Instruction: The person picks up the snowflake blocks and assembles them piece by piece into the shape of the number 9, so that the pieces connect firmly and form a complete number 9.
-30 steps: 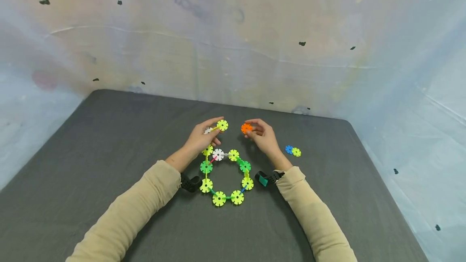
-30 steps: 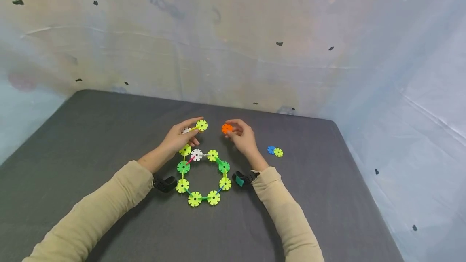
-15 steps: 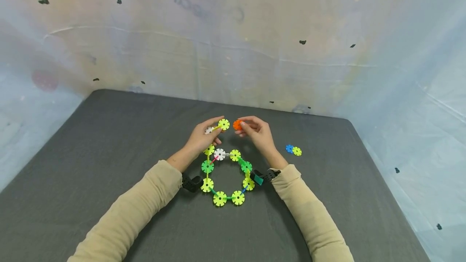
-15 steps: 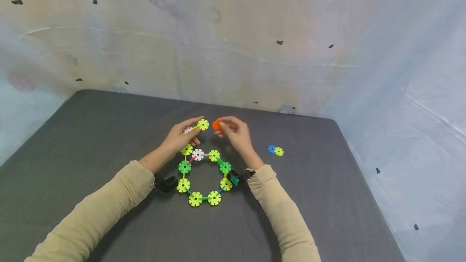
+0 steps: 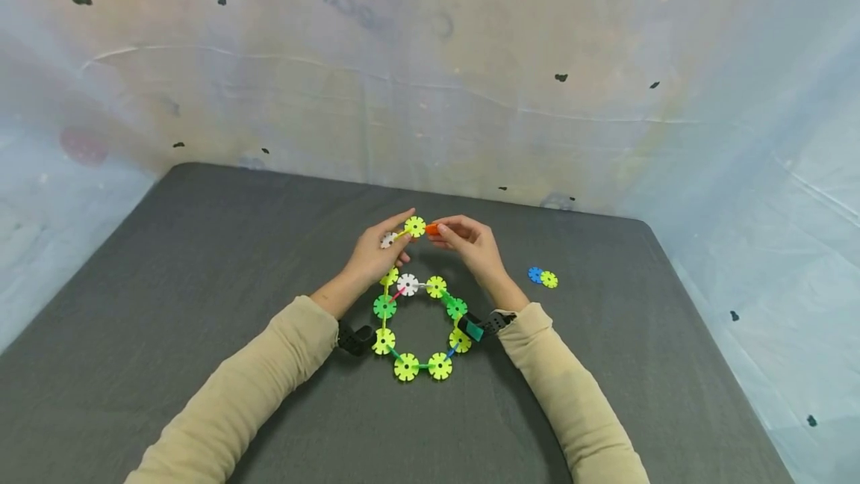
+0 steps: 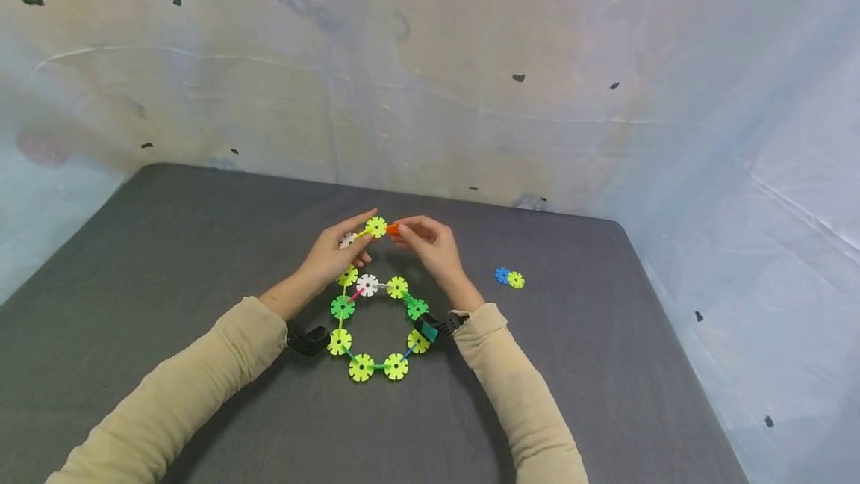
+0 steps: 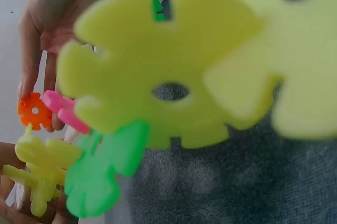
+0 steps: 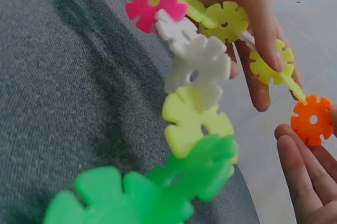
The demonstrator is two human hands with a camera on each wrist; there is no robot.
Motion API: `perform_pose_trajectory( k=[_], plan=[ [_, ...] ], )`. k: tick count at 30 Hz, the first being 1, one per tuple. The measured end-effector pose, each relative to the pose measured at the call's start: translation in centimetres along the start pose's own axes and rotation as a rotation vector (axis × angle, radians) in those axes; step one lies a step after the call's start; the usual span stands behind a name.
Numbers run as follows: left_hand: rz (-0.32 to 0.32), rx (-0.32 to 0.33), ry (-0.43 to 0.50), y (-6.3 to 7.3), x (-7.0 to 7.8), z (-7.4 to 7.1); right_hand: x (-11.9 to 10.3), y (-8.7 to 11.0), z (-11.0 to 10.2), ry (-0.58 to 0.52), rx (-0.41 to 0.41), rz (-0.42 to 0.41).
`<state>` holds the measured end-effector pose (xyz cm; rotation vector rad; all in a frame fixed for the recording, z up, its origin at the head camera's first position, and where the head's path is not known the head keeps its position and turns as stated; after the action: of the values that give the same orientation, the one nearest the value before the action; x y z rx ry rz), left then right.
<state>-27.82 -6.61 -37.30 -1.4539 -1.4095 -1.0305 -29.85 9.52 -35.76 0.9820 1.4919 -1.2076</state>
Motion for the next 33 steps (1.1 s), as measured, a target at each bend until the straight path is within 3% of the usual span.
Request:
perform_pose_trajectory(
  k=[10,27,33],
  plan=[
    [0.030,0.022,-0.024,0.4,0.6,0.0,0.0,0.1,0.3,-0.068,0.010,0.033],
    [0.114,0.046,-0.112,0.7,1.7,0.1,-0.2,0.0,0.3,-0.158,0.025,0.010],
    [0.117,0.043,-0.113,0.7,1.6,0.0,-0.5,0.5,0.5,-0.089,0.002,-0.013]
  ],
)
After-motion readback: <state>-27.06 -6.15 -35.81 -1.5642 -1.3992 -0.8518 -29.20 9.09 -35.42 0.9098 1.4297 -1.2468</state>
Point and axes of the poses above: each hand's wrist, its own y-axis away from the middle knuckle, its own z-axis out of the palm, x = y × z, the point moved 7 cm from there along -y, towards the middle knuckle, and after that the axes turned 8 degrees about x, right-handed, at the moved point
